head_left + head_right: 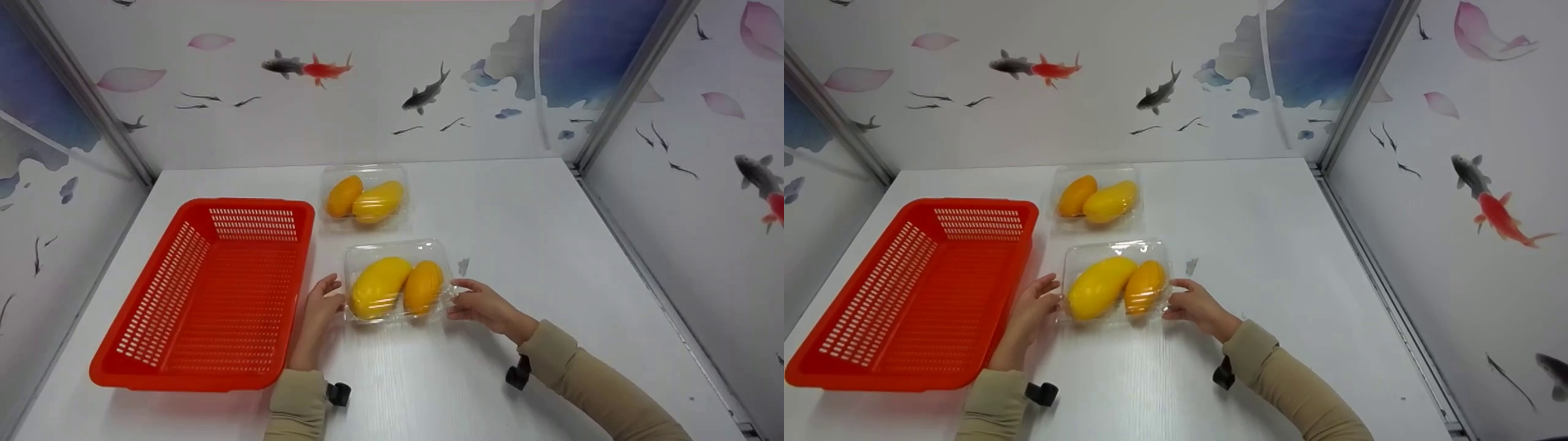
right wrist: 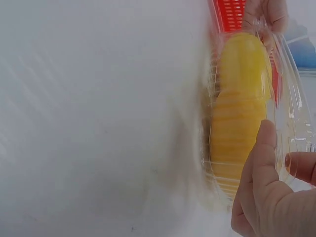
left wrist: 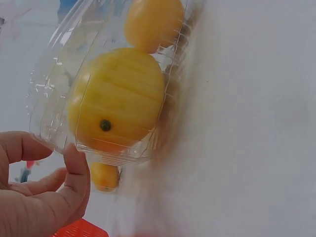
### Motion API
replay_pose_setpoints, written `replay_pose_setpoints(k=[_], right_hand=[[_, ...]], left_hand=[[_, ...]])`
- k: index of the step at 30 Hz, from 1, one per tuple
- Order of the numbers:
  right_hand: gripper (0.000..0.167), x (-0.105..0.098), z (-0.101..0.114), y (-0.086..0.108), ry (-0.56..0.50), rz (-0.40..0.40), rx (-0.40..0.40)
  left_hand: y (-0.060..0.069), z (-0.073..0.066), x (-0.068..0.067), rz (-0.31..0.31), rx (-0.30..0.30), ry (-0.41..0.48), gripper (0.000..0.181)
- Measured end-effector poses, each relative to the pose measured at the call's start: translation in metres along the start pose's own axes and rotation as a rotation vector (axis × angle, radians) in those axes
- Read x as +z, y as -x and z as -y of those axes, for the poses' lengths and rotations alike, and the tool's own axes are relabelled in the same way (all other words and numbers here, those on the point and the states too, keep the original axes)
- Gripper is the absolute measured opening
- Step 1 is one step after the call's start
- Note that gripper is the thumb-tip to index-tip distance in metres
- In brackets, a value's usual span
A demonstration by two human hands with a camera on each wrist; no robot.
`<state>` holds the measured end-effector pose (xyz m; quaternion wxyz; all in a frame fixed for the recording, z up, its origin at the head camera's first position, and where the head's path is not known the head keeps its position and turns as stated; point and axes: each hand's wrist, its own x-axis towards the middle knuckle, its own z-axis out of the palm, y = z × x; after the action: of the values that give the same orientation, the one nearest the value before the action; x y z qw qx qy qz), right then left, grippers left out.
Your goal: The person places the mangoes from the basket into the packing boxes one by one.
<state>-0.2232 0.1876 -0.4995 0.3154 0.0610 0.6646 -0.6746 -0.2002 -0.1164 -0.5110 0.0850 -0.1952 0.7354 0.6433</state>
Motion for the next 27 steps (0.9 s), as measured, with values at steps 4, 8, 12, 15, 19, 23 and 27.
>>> replay_pose_setpoints(k=[4, 8, 12, 15, 19, 23, 27], right_hand=[[0.053, 0.000, 0.000, -0.004, -0.048, -0.038, -0.033], [0.050, 0.002, 0.001, -0.005, -0.095, -0.078, -0.059], [0.047, 0.004, 0.001, -0.007, -0.115, -0.118, -0.064], [0.046, 0.006, 0.001, -0.008, -0.118, -0.142, -0.058], [0.047, 0.007, 0.000, -0.010, -0.124, -0.144, -0.055], [0.047, 0.008, -0.001, -0.011, -0.117, -0.133, -0.037], [0.046, 0.008, -0.003, -0.012, -0.108, -0.083, -0.014]], left_hand=[[-0.002, -0.001, 0.003, 0.022, -0.013, -0.011, 0.061], [-0.001, -0.001, 0.005, 0.039, -0.018, -0.016, 0.062], [0.006, -0.003, 0.005, 0.064, -0.079, -0.058, 0.056], [0.009, -0.004, 0.005, 0.108, -0.095, -0.084, 0.051], [0.010, -0.003, 0.005, 0.155, -0.037, -0.043, 0.044], [0.010, -0.001, 0.004, 0.184, -0.006, -0.001, 0.043], [0.009, 0.000, 0.004, 0.204, -0.010, 0.036, 0.043]])
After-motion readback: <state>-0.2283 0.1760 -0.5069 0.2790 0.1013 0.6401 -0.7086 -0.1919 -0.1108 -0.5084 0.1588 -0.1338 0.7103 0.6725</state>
